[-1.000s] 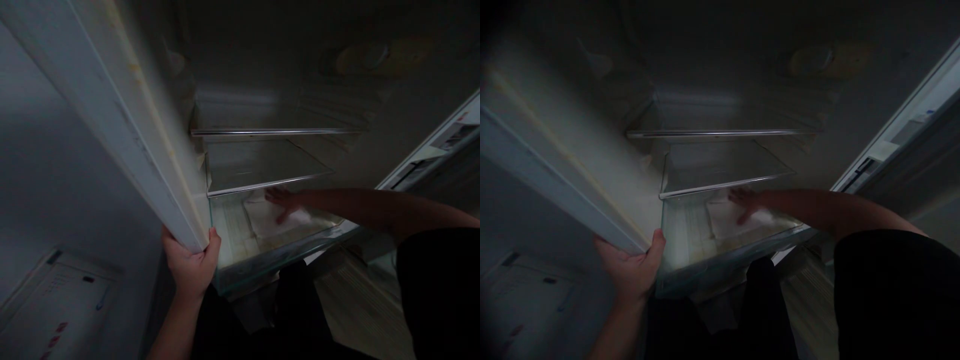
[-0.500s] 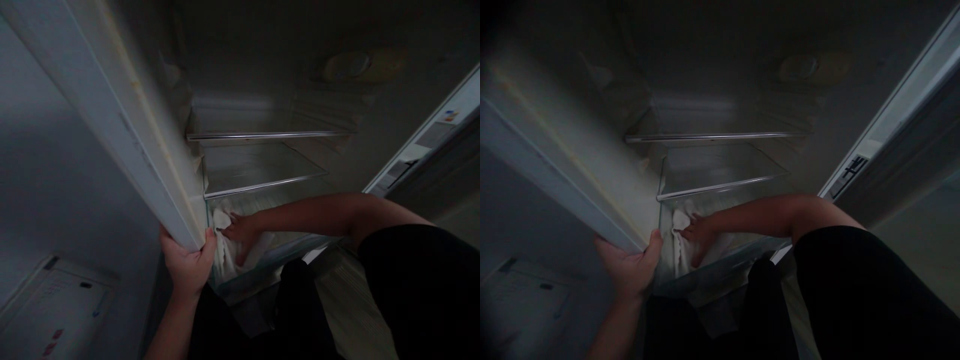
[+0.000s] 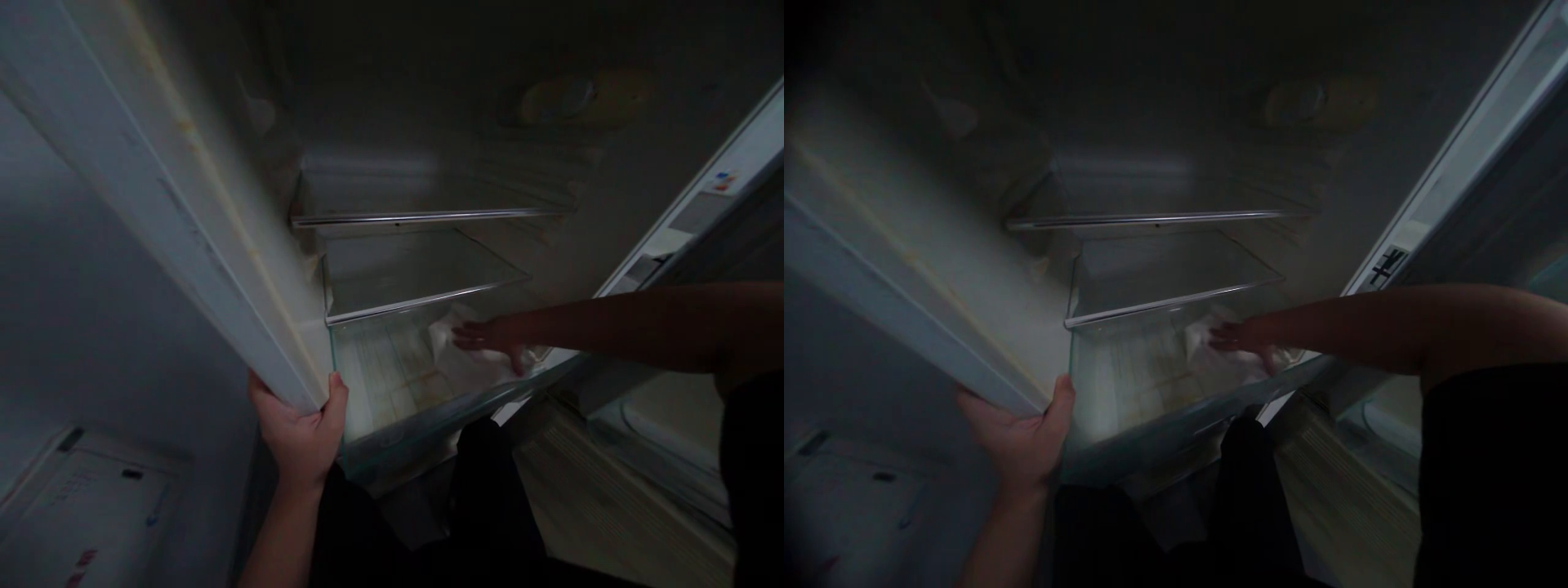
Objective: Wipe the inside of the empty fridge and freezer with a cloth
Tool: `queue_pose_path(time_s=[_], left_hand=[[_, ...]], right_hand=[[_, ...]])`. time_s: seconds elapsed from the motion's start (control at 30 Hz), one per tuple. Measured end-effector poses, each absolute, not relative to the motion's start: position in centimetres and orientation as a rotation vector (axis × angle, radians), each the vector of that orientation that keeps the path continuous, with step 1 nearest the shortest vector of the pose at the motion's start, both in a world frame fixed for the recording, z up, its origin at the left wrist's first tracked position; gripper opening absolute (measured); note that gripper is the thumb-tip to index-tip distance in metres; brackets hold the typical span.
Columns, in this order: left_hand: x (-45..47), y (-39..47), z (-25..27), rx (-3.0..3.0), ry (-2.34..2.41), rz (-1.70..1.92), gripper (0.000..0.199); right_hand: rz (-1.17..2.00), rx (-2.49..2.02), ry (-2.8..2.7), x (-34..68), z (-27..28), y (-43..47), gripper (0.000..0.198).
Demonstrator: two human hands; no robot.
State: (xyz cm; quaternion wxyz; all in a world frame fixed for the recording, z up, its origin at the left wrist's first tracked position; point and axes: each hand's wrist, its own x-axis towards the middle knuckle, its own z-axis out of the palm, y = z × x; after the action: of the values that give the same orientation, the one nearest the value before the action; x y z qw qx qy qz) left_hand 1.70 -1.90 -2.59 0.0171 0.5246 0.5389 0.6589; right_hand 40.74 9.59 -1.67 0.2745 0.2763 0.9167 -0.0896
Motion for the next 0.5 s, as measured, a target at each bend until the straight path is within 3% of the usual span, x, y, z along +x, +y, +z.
queue_pose_path(time_s=[0.13,0.37,0.43,0.5], left_hand=[[1.7,-1.9,-2.7,1.614,1.683,2.029,0.091],[1.8,-1.9,-2.7,1.647,1.661,2.031,0.086],[1.9,-2.0,-2.6,1.668,1.652,2.027,0.083],[1.9,-2.0,-2.5,1.687,1.643,2.021,0.082]], right_hand=[[-0.242,1.020,2.316,44.8,-2.0,9.5,0.147],[-0.206,0.274,2.612,34.9,-2.4,9.2,0.144],[-0.196,0.237,2.623,30.8,-3.1,9.4,0.136],[-0.171,0.443,2.654,26.5,-4.2,9.8,0.116]])
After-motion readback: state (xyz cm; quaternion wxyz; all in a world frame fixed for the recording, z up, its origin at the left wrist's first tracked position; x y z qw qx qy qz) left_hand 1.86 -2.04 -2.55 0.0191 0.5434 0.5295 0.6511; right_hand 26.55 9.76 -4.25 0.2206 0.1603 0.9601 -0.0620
